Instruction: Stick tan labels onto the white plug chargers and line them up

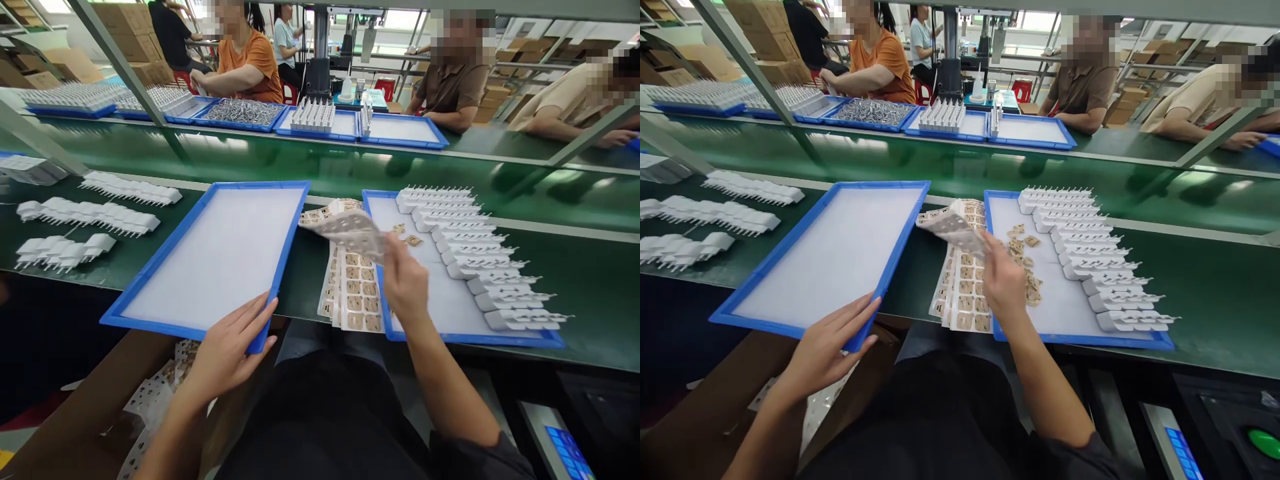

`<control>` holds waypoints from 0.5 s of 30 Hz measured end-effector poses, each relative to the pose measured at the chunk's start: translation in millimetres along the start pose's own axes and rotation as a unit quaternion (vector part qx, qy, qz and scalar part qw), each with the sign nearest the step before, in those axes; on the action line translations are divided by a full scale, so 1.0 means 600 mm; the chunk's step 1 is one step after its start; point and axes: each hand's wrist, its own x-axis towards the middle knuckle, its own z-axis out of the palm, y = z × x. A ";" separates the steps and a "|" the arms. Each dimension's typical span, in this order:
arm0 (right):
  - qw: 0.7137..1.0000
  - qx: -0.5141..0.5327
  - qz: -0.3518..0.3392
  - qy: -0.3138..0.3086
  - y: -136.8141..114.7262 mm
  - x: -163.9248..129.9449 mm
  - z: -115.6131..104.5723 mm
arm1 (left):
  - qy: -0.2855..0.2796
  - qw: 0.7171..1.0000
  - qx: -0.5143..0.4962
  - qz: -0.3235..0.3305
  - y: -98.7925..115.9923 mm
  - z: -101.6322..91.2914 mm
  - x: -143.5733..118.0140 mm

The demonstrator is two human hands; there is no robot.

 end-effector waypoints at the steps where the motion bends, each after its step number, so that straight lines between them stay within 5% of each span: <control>1: 0.997 0.009 0.015 0.079 0.007 -0.003 -0.013 | 0.001 1.000 -0.002 -0.002 0.005 0.011 0.009; 3: 0.980 0.020 -0.008 0.196 0.018 -0.023 -0.036 | -0.010 1.000 -0.006 0.003 0.017 0.040 0.028; 5: 0.967 0.035 -0.095 0.232 0.028 -0.055 -0.051 | -0.027 0.999 -0.012 0.013 0.029 0.071 0.044; 7: 0.964 0.052 -0.207 0.161 0.037 -0.092 -0.055 | -0.051 0.998 -0.027 0.021 0.035 0.094 0.055; 9: 0.961 0.041 -0.273 0.022 0.044 -0.125 -0.049 | -0.080 0.995 -0.055 0.020 0.036 0.103 0.063; 12: 0.961 -0.012 -0.248 -0.117 0.048 -0.157 -0.027 | -0.121 0.987 -0.104 0.012 0.033 0.096 0.076; 15: 0.969 -0.028 -0.204 -0.137 0.038 -0.172 -0.006 | -0.128 0.984 -0.121 -0.015 0.040 0.087 0.097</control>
